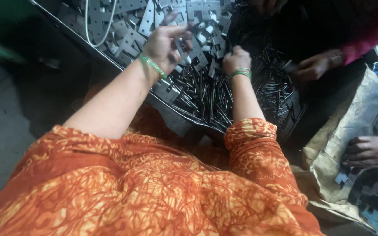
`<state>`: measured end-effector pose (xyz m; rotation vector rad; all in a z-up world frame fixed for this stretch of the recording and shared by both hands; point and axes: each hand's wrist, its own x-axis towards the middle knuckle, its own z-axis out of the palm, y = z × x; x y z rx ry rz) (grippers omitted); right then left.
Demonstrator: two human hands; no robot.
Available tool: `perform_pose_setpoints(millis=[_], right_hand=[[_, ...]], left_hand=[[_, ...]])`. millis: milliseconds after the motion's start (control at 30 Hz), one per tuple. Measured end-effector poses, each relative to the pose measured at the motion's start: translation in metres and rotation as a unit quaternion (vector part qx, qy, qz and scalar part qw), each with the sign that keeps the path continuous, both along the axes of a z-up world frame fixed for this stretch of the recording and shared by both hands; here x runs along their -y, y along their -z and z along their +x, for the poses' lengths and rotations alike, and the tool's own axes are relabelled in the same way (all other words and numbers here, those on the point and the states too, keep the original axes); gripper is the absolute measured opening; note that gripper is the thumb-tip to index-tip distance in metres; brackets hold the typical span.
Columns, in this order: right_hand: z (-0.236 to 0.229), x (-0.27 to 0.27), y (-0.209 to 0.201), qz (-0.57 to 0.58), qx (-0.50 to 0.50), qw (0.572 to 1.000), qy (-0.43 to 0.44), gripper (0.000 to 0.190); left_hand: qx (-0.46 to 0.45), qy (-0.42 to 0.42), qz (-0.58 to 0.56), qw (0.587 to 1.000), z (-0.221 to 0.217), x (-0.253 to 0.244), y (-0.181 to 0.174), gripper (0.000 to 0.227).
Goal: The person sorts small metal parts from a mixed bin, separating flat L-shaped brackets from long pins by hand. The person repeatedly picks up handfuls of parts, inspects them, and places the sorted pieces into separate piles within the same bin.
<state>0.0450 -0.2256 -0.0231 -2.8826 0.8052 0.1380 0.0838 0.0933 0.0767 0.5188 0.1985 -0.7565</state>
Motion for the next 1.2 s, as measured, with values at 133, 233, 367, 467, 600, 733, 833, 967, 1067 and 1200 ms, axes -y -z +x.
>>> perform_pose_setpoints(millis=[133,233,367,467,600,733,833,967,1067,1200], right_hand=[[-0.026,0.03,-0.024,-0.009,0.218,0.974,-0.06,0.023],[-0.074,0.044,-0.057,0.124,0.34,0.928,-0.084,0.021],[-0.157,0.04,-0.114,0.432,0.325,0.837,0.088,0.014],[-0.202,0.03,-0.144,0.551,0.373,0.727,0.173,0.015],[-0.242,0.033,-0.157,0.622,0.397,0.611,0.286,0.01],[-0.264,0.034,-0.135,0.671,0.393,0.533,0.334,0.014],[-0.269,0.023,-0.112,0.701,0.375,0.534,0.289,0.02],[-0.272,0.007,-0.098,0.694,0.34,0.571,0.278,0.026],[-0.27,0.001,-0.1,0.705,0.352,0.558,0.259,0.027],[-0.284,0.006,-0.114,0.685,0.368,0.565,0.276,0.028]], left_hand=[[0.241,0.21,0.303,0.898,-0.001,0.048,0.023,0.065],[0.511,0.301,0.597,0.541,-0.021,0.061,0.061,0.042],[0.552,0.391,0.637,0.37,-0.034,0.089,0.086,0.025],[0.587,0.354,0.65,0.328,-0.037,0.102,0.096,0.026],[0.593,0.257,0.693,0.318,-0.046,0.113,0.118,0.025],[0.599,0.218,0.694,0.335,-0.06,0.115,0.139,0.029],[0.586,0.276,0.681,0.341,-0.064,0.114,0.136,0.039],[0.604,0.335,0.651,0.315,-0.069,0.112,0.118,0.037],[0.66,0.361,0.614,0.239,-0.071,0.104,0.105,0.033],[0.726,0.371,0.563,0.141,-0.069,0.093,0.097,0.026]])
